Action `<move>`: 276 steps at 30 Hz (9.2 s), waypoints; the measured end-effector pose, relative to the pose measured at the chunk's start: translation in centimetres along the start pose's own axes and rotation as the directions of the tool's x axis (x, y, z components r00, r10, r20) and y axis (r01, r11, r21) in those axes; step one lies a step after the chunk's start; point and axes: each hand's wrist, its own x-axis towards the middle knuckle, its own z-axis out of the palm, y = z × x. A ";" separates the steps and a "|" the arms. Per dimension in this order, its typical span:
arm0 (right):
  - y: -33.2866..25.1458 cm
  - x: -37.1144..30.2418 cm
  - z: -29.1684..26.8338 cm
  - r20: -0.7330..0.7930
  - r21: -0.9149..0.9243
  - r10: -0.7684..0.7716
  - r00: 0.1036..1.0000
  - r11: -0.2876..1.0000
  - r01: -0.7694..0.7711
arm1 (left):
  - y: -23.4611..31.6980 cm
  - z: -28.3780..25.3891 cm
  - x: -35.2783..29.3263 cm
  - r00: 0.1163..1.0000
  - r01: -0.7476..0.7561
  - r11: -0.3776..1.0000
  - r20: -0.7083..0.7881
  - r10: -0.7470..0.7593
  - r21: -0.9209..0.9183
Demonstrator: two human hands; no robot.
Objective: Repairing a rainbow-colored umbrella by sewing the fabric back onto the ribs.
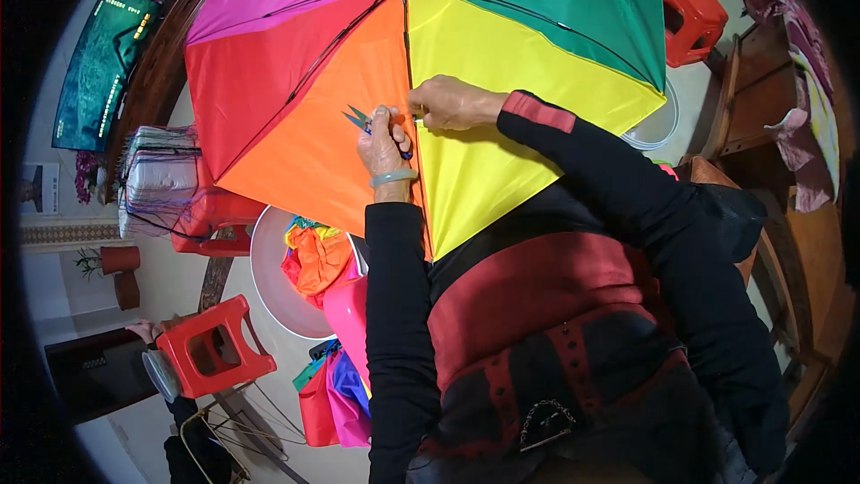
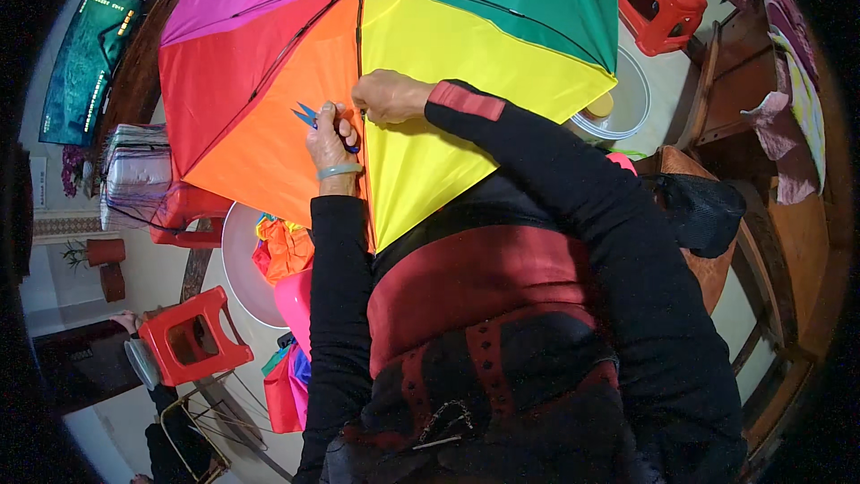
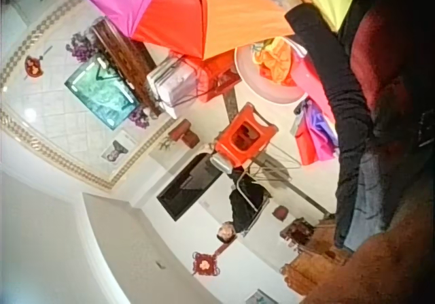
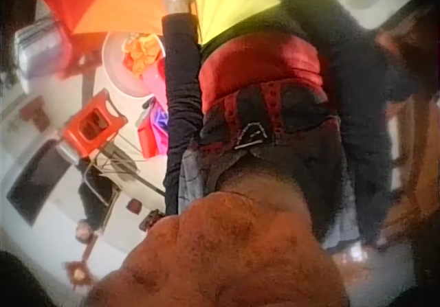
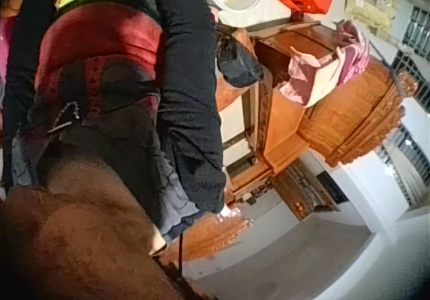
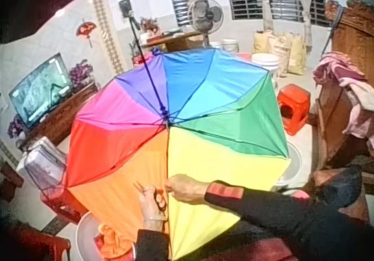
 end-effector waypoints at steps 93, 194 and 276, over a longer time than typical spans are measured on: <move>0.1 -0.4 1.2 -0.315 -0.129 0.011 0.949 0.990 -0.054 | 2.3 0.7 -1.3 0.899 -0.379 -0.242 0.417 0.134 0.893; 3.5 0.4 2.1 -0.507 0.036 0.292 0.811 0.947 -0.319 | -2.2 0.2 -0.1 0.951 0.307 0.777 -0.151 -0.269 0.550; 2.4 -0.7 3.4 0.151 0.328 0.377 0.914 0.853 -0.406 | -1.8 -2.0 1.1 0.886 0.457 0.808 -0.106 -0.452 0.372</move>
